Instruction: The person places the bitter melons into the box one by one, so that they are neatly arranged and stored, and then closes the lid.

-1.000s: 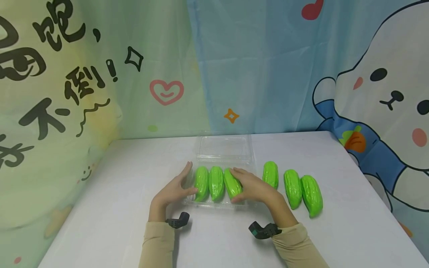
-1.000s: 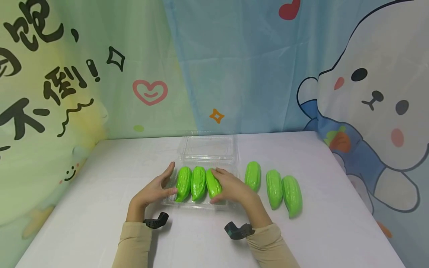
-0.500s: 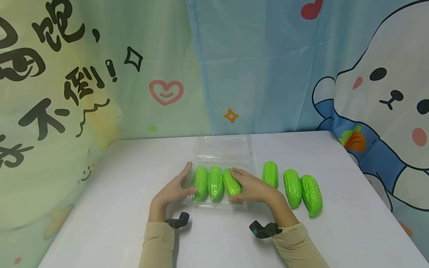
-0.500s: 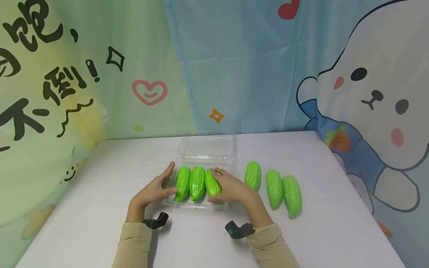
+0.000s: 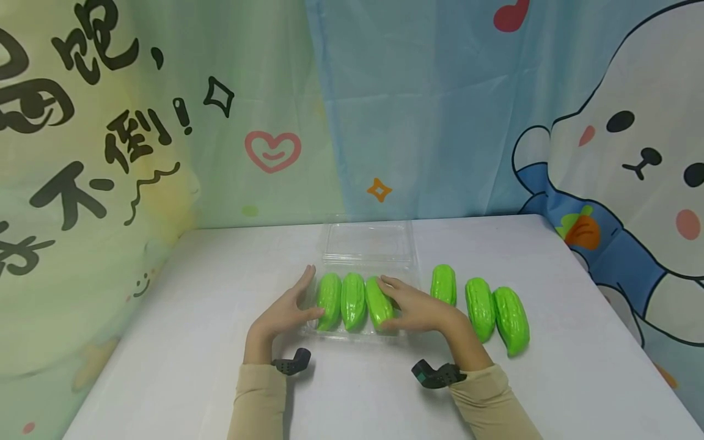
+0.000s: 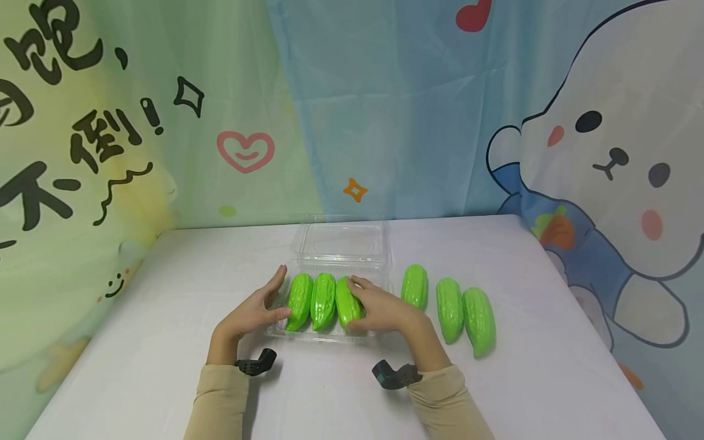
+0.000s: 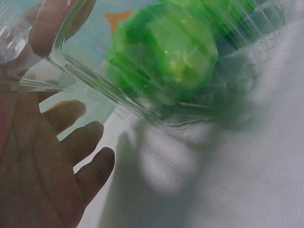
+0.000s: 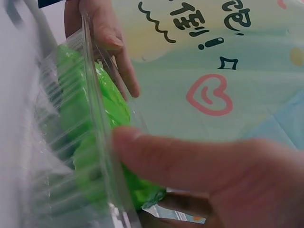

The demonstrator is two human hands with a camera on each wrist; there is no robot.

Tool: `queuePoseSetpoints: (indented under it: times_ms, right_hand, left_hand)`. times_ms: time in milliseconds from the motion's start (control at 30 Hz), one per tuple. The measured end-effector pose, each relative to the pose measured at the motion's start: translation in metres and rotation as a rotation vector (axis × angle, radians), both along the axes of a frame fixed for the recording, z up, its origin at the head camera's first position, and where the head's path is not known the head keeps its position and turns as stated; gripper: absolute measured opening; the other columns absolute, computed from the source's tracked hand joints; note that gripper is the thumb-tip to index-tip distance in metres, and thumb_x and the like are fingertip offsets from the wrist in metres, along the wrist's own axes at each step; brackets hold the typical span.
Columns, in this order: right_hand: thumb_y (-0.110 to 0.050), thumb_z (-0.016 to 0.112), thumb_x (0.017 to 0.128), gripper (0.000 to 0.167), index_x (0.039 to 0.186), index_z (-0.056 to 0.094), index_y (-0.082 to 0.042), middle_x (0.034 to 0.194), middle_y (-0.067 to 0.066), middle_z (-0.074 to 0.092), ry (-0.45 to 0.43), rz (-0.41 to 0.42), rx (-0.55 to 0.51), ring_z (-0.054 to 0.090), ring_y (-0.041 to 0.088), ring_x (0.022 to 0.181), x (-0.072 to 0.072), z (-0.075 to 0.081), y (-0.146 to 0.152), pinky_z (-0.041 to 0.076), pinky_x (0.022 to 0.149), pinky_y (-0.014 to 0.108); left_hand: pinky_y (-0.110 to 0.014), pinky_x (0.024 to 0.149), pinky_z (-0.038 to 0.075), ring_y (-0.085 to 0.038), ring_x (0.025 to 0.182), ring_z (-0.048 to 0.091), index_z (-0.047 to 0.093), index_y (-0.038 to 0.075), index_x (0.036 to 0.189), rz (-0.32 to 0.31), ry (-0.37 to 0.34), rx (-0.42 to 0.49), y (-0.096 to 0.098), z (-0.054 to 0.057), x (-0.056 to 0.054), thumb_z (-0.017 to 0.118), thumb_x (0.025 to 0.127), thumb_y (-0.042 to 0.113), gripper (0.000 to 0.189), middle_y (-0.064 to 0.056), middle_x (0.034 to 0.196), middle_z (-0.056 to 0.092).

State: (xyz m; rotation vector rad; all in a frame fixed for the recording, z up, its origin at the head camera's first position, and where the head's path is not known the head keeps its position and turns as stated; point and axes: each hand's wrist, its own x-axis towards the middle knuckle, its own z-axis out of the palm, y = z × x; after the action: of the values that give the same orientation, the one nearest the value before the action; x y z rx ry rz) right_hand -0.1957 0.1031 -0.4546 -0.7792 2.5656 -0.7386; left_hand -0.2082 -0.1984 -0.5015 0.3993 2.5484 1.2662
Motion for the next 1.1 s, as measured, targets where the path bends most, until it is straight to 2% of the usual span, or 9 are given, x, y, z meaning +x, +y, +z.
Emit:
queuePoseSetpoints:
  times_ms: [233, 400, 467, 533, 600, 667, 767, 1100]
  right_hand:
    - [-0.037, 0.079, 0.076, 0.099, 0.149, 0.024, 0.002, 0.155, 0.018, 0.024, 0.004, -0.059, 0.009, 0.028, 0.035, 0.142, 0.0, 0.0, -0.004, 0.03, 0.115, 0.047]
    - [-0.036, 0.081, 0.073, 0.099, 0.148, 0.028, 0.001, 0.154, 0.018, 0.028, 0.004, -0.089, 0.03, 0.034, 0.035, 0.138, 0.0, 0.0, -0.007, 0.035, 0.112, 0.048]
    - [-0.037, 0.081, 0.072, 0.098, 0.148, 0.029, 0.0, 0.153, 0.017, 0.03, 0.005, -0.1, 0.04, 0.037, 0.035, 0.137, 0.0, -0.001, -0.008, 0.038, 0.11, 0.047]
    - [-0.038, 0.081, 0.072, 0.098, 0.147, 0.031, -0.001, 0.152, 0.017, 0.032, 0.007, -0.107, 0.048, 0.038, 0.034, 0.136, 0.0, -0.001, -0.008, 0.039, 0.11, 0.047]
    - [-0.039, 0.081, 0.071, 0.098, 0.147, 0.032, -0.001, 0.151, 0.016, 0.034, 0.007, -0.114, 0.057, 0.04, 0.033, 0.135, 0.0, -0.002, -0.01, 0.04, 0.109, 0.046]
    - [-0.04, 0.082, 0.071, 0.098, 0.146, 0.033, -0.001, 0.15, 0.016, 0.036, 0.007, -0.122, 0.064, 0.04, 0.033, 0.135, 0.001, -0.001, -0.011, 0.04, 0.109, 0.045]
    - [-0.04, 0.082, 0.071, 0.098, 0.146, 0.034, 0.0, 0.149, 0.016, 0.038, 0.009, -0.131, 0.071, 0.042, 0.032, 0.134, 0.001, -0.001, -0.012, 0.041, 0.108, 0.045]
    - [-0.04, 0.082, 0.07, 0.096, 0.144, 0.036, 0.001, 0.146, 0.016, 0.042, 0.018, -0.152, 0.084, 0.044, 0.033, 0.131, 0.003, 0.001, -0.015, 0.042, 0.107, 0.045]
  left_hand:
    - [-0.044, 0.121, 0.011, -0.021, 0.149, 0.005, 0.007, 0.019, 0.154, -0.011, 0.015, -0.009, -0.002, 0.0, 0.0, 0.073, 0.081, 0.037, 0.1, 0.0, 0.161, 0.004]
    - [-0.045, 0.121, 0.01, -0.022, 0.149, 0.003, 0.006, 0.017, 0.154, -0.018, 0.015, 0.009, -0.002, -0.001, 0.0, 0.073, 0.081, 0.035, 0.1, -0.002, 0.161, 0.003]
    - [-0.045, 0.121, 0.01, -0.024, 0.149, 0.003, 0.005, 0.014, 0.154, -0.02, 0.002, -0.005, 0.0, 0.006, 0.002, 0.072, 0.083, 0.032, 0.099, -0.005, 0.161, 0.002]
    - [-0.045, 0.121, 0.01, -0.025, 0.148, 0.003, 0.005, 0.01, 0.153, -0.023, -0.007, -0.014, 0.004, 0.018, 0.008, 0.071, 0.084, 0.029, 0.097, -0.008, 0.161, 0.002]
    - [-0.045, 0.121, 0.01, -0.025, 0.148, 0.003, 0.004, 0.009, 0.153, -0.02, -0.012, -0.022, 0.004, 0.018, 0.008, 0.071, 0.085, 0.029, 0.097, -0.008, 0.161, 0.002]
    - [-0.044, 0.121, 0.011, -0.024, 0.148, 0.004, 0.006, 0.012, 0.154, -0.02, -0.005, -0.013, 0.003, 0.017, 0.008, 0.071, 0.084, 0.032, 0.098, -0.006, 0.161, 0.003]
    - [-0.044, 0.121, 0.011, -0.022, 0.149, 0.004, 0.006, 0.018, 0.154, -0.015, 0.01, -0.005, -0.002, 0.0, 0.0, 0.072, 0.081, 0.039, 0.101, -0.001, 0.161, 0.003]
    - [-0.042, 0.121, 0.011, -0.019, 0.149, 0.005, 0.005, 0.02, 0.154, -0.015, 0.007, -0.006, -0.003, 0.0, 0.0, 0.072, 0.079, 0.048, 0.104, 0.002, 0.161, 0.003]
